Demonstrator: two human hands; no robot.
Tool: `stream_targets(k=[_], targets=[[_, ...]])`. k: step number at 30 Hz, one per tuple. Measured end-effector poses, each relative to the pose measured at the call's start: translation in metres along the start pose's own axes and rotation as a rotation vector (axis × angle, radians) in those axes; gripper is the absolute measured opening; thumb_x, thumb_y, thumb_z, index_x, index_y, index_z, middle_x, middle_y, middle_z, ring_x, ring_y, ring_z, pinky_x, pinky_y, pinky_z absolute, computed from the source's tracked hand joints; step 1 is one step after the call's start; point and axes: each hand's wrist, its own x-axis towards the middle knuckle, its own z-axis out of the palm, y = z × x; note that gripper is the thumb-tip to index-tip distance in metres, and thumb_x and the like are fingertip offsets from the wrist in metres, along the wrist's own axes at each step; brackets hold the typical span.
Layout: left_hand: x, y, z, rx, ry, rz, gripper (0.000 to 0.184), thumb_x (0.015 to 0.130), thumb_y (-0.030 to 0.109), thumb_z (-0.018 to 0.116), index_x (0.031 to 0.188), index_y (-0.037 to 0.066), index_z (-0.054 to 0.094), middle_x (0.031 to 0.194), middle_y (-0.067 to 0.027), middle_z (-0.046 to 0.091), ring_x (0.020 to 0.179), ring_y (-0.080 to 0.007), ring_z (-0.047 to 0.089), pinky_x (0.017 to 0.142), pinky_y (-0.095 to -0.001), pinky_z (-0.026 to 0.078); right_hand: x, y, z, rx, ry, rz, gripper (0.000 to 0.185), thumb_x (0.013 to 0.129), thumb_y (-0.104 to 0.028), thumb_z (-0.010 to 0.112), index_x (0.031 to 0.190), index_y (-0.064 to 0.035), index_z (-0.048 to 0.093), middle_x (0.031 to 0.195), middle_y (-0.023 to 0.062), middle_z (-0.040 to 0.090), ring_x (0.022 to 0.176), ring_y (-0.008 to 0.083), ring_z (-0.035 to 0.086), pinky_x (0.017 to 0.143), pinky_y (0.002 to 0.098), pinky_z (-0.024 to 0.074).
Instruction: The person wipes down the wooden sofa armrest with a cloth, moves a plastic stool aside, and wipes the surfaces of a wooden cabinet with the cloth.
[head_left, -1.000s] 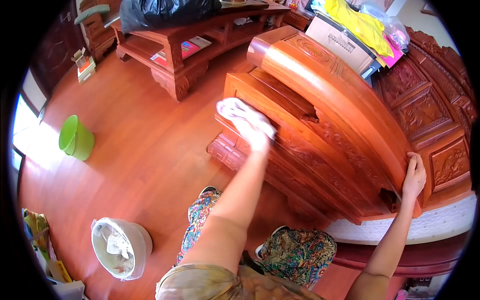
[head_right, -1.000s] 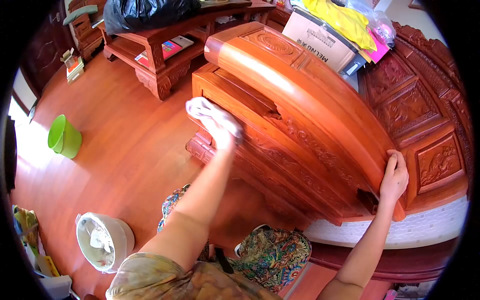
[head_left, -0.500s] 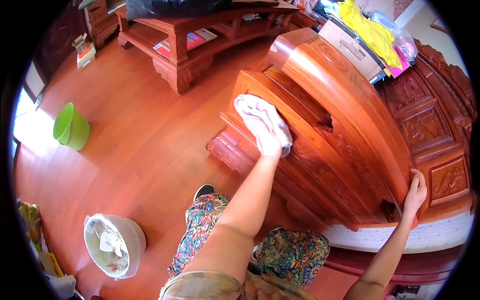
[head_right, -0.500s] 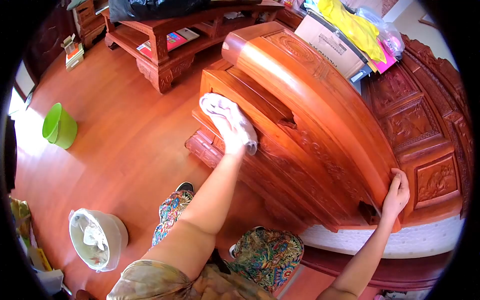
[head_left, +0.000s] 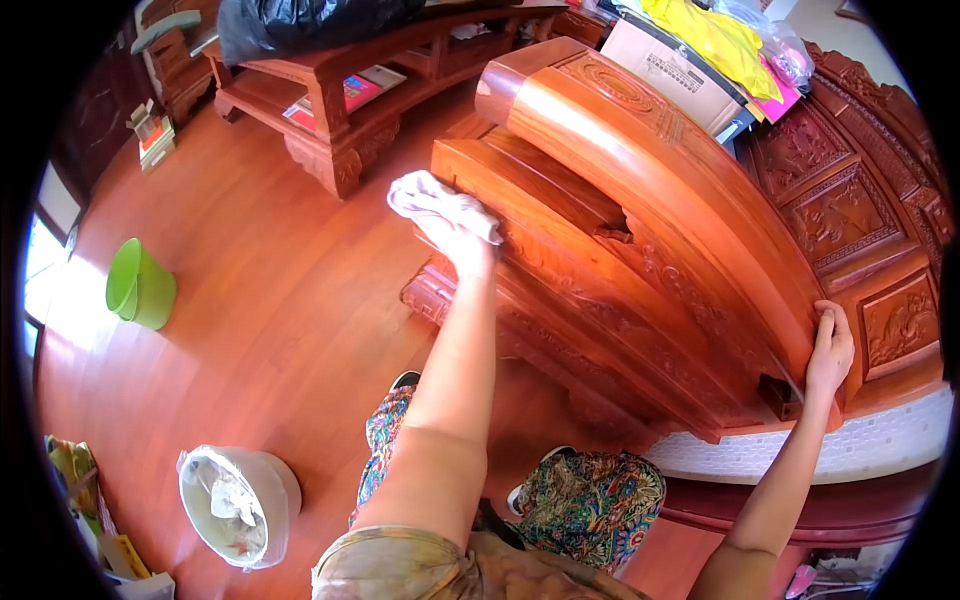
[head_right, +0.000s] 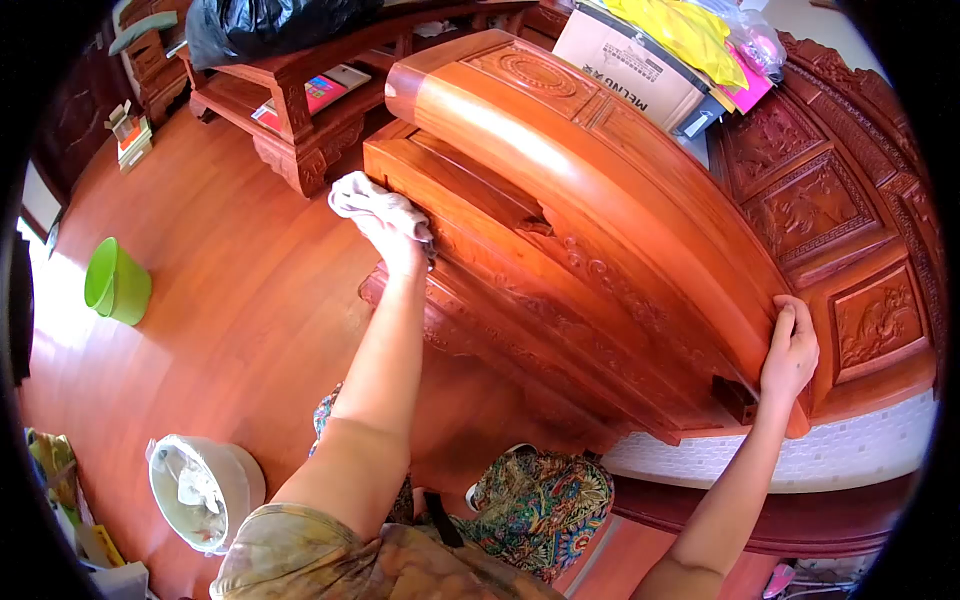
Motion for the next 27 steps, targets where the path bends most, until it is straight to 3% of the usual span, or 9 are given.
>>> stream_targets(k=[2,3,6,8,9,10,18,22,27], targets=[[-0.015,-0.021,-0.013,-0.593,-0.171,-0.520,0.037,0.087,0.057,0.036,0.108,0.028,0.046,0.076,0.0084,0.048,0.049,-0.0055,0.043,0.041,-0.0206,0.037,-0.001,-0.002,0.000,-0.036,0.006,0.012,0.027,0.089,-0.024,0.041,0.094,-0.0060,0.061,0.089,0.0136,0.062,0.085,0.0270,0.059,0.074,0.0346,0.0440],[-0.028,-0.031,-0.015,-0.724,-0.161,-0.604,0.039,0.088,0.053,0.036,0.115,0.025,0.039,0.089,0.0067,0.043,0.063,-0.0074,0.040,0.051,-0.0219,0.034,-0.001,-0.004,0.000,-0.029,0.005,0.007,0.027,0.089,-0.024,0.041,0.094,-0.0060,0.061,0.089,0.0136,0.062,0.085,0.0270,0.059,0.074,0.0346,0.0440],[-0.093,-0.051,-0.014,-0.722,-0.139,-0.543,0.055,0.091,0.044,0.035,0.135,0.016,0.015,0.130,0.0018,0.028,0.105,-0.0129,0.030,0.083,-0.0256,0.027,-0.002,-0.008,-0.001,-0.039,0.014,0.021,0.026,0.089,-0.023,0.041,0.094,-0.0064,0.061,0.089,0.0139,0.063,0.085,0.0279,0.059,0.074,0.0350,0.0441],[-0.133,-0.034,-0.007,-0.105,-0.176,-0.205,0.065,0.091,0.029,0.039,0.139,0.004,0.002,0.144,-0.0075,0.009,0.133,-0.0208,0.009,0.108,-0.0301,0.008,-0.002,-0.005,-0.001,-0.036,0.013,0.010,0.026,0.088,-0.022,0.041,0.094,-0.0061,0.061,0.090,0.0136,0.063,0.086,0.0276,0.059,0.075,0.0346,0.0440],[-0.143,-0.018,-0.006,0.551,-0.259,0.076,0.065,0.090,0.021,0.040,0.138,0.000,0.000,0.144,-0.0115,0.007,0.133,-0.0236,0.009,0.108,-0.0311,0.006,-0.003,-0.004,-0.001,-0.036,0.012,0.005,0.026,0.088,-0.022,0.041,0.094,-0.0061,0.061,0.090,0.0136,0.063,0.086,0.0276,0.059,0.075,0.0346,0.0440],[-0.142,-0.011,-0.007,0.623,-0.304,0.076,0.067,0.087,0.010,0.041,0.137,-0.002,-0.002,0.145,-0.0147,0.002,0.134,-0.0254,0.005,0.108,-0.0319,0.007,-0.003,-0.002,-0.002,-0.022,0.009,-0.009,0.026,0.088,-0.021,0.041,0.094,-0.0055,0.061,0.090,0.0135,0.063,0.086,0.0271,0.059,0.076,0.0342,0.0438],[-0.035,-0.058,-0.021,-0.486,0.001,-0.407,0.057,0.094,0.040,0.031,0.137,0.008,0.012,0.139,-0.0028,0.022,0.126,-0.0157,0.024,0.103,-0.0274,0.023,0.000,0.004,-0.001,0.031,-0.002,-0.028,0.026,0.088,-0.019,0.041,0.093,-0.0024,0.061,0.089,0.0125,0.063,0.086,0.0235,0.059,0.078,0.0321,0.0431],[0.014,-0.030,-0.034,0.156,-0.037,-0.138,0.055,0.091,0.046,0.036,0.134,0.015,0.019,0.122,-0.0020,0.033,0.111,-0.0133,0.034,0.096,-0.0261,0.027,0.002,0.007,-0.001,0.029,-0.019,-0.032,0.027,0.088,-0.019,0.041,0.093,-0.0023,0.061,0.089,0.0120,0.063,0.085,0.0227,0.059,0.078,0.0317,0.0430],[0.013,-0.026,-0.033,0.306,-0.018,-0.221,0.045,0.093,0.040,0.034,0.130,0.017,0.022,0.120,-0.0013,0.033,0.108,-0.0109,0.035,0.093,-0.0233,0.029,0.001,0.003,-0.001,-0.022,-0.005,-0.013,0.027,0.088,-0.022,0.042,0.093,-0.0036,0.061,0.089,0.0123,0.063,0.086,0.0231,0.059,0.077,0.0321,0.0432]])
